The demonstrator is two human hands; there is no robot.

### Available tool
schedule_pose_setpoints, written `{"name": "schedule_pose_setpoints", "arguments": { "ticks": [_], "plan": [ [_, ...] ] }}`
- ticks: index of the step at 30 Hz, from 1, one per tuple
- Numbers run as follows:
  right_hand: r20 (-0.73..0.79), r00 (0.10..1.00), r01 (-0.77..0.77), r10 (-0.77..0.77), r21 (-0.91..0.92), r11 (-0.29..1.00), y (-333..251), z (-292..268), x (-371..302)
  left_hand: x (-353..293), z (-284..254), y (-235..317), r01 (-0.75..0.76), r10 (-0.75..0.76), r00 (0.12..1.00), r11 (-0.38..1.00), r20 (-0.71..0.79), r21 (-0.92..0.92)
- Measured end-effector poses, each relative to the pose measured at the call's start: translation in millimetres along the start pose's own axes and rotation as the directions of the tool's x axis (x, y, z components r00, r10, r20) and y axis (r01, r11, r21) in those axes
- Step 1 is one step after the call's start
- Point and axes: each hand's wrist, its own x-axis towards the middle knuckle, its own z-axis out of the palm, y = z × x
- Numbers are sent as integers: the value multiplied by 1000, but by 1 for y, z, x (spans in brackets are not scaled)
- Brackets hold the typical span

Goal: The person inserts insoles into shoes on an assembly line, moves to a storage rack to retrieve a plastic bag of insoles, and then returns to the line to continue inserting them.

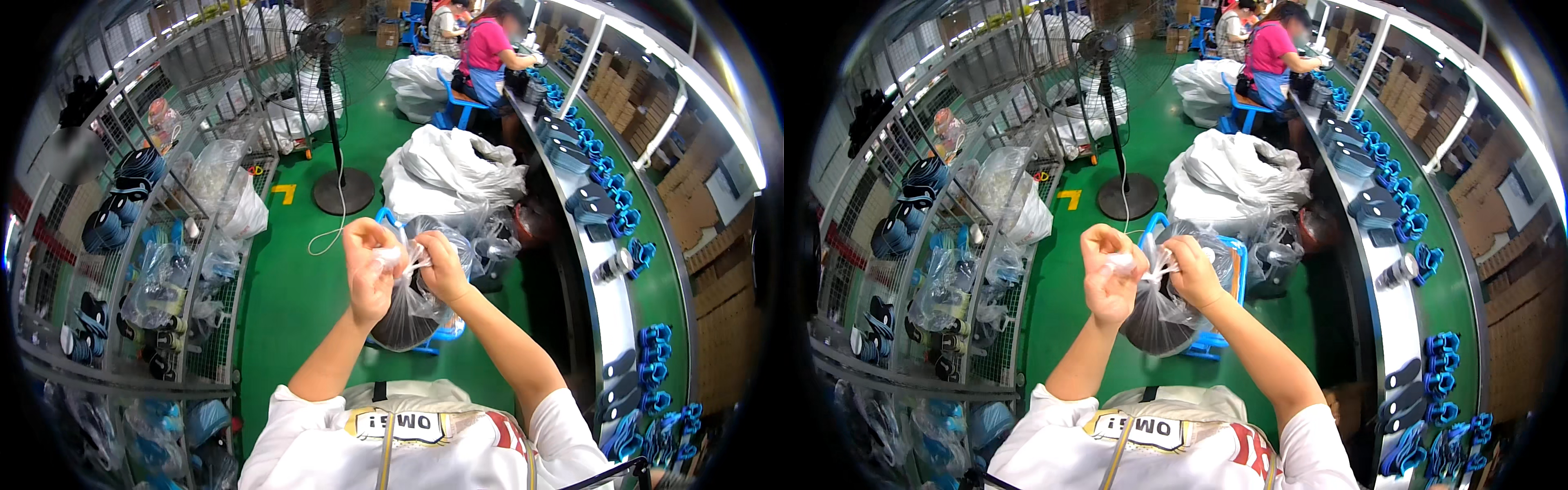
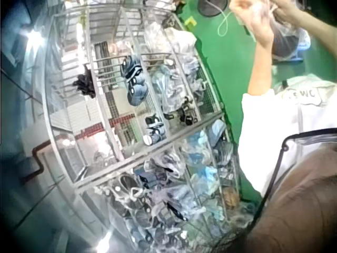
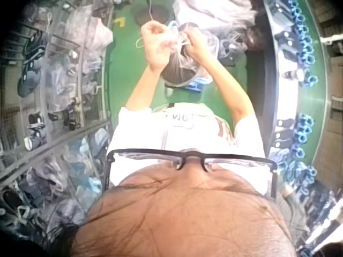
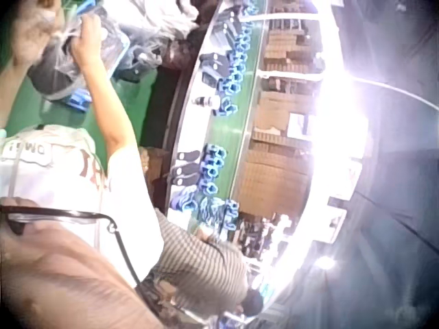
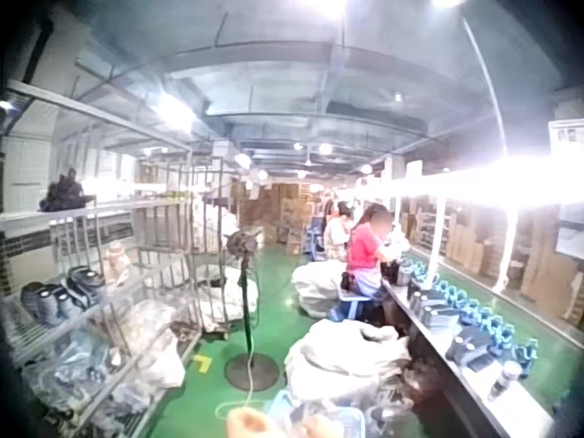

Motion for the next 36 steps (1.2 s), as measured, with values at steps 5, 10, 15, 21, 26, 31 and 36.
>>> {"name": "schedule_pose_setpoints", "arguments": {
  "ticks": [5,10,15,21,26,31,36],
  "plan": [
    [86,975,-221,205,261,940,99,12,14,-5,-59,-74,254,-97,931,864,-352,434],
    [409,912,-212,23,425,880,159,3,69,-41,-26,-133,177,-75,981,-41,-180,983],
    [459,876,-423,147,585,692,228,1,115,-25,-13,-135,254,64,956,311,-287,916],
    [813,222,45,539,-561,827,238,-75,172,-13,3,-62,108,-397,913,24,-90,994],
    [949,87,-508,-303,304,806,155,-113,120,14,4,-52,6,-655,751,125,78,992],
    [860,425,-321,-283,436,841,110,-47,49,30,-8,-50,62,-802,562,285,202,957],
    [945,-89,-593,315,-304,746,135,-84,37,10,-60,-46,496,-904,428,237,2,835]
  ]
}}
